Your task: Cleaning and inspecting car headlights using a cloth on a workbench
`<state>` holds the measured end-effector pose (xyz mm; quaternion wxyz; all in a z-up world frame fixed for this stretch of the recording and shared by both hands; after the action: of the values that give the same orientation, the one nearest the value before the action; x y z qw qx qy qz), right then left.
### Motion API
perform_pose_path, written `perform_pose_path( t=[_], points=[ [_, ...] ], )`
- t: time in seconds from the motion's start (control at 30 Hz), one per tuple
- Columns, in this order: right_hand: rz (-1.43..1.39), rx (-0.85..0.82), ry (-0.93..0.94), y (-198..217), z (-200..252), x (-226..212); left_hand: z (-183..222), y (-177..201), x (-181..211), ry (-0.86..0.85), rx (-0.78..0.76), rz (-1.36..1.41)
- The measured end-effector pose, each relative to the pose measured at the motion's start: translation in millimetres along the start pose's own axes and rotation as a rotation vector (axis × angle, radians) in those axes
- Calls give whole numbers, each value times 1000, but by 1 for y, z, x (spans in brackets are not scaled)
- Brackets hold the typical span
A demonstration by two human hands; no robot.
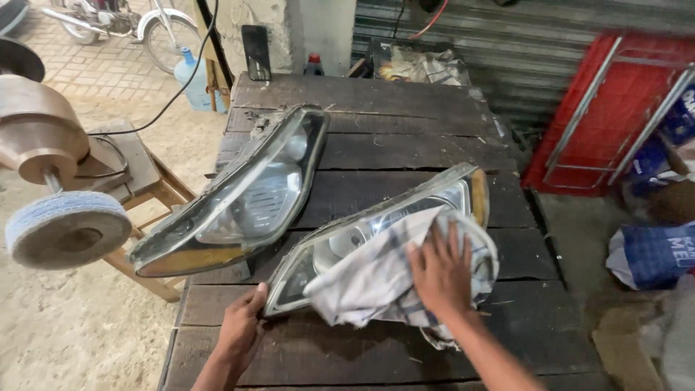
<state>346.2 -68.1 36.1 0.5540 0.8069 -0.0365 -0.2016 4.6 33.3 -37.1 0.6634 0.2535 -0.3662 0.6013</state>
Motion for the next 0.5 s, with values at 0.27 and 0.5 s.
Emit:
perform_pose_path(
  t=[0.27,0.5],
  points=[
    [-105,-185,169,-25,-7,-144,8,2,16,95,78,-180],
    [-70,-335,343,-32,-10,-137,10,5,16,68,120,-221]
  ],
)
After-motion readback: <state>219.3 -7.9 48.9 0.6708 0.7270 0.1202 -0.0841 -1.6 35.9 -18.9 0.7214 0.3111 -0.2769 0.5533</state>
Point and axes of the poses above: each hand's wrist, its own z-axis away from the middle knuckle, its own y-axis out of the back of the hand, x = y × z, the point moved 5 cm from there along -z, towards the middle knuckle, and after that the axes turned 10 degrees about -z, right-handed, at the moved point
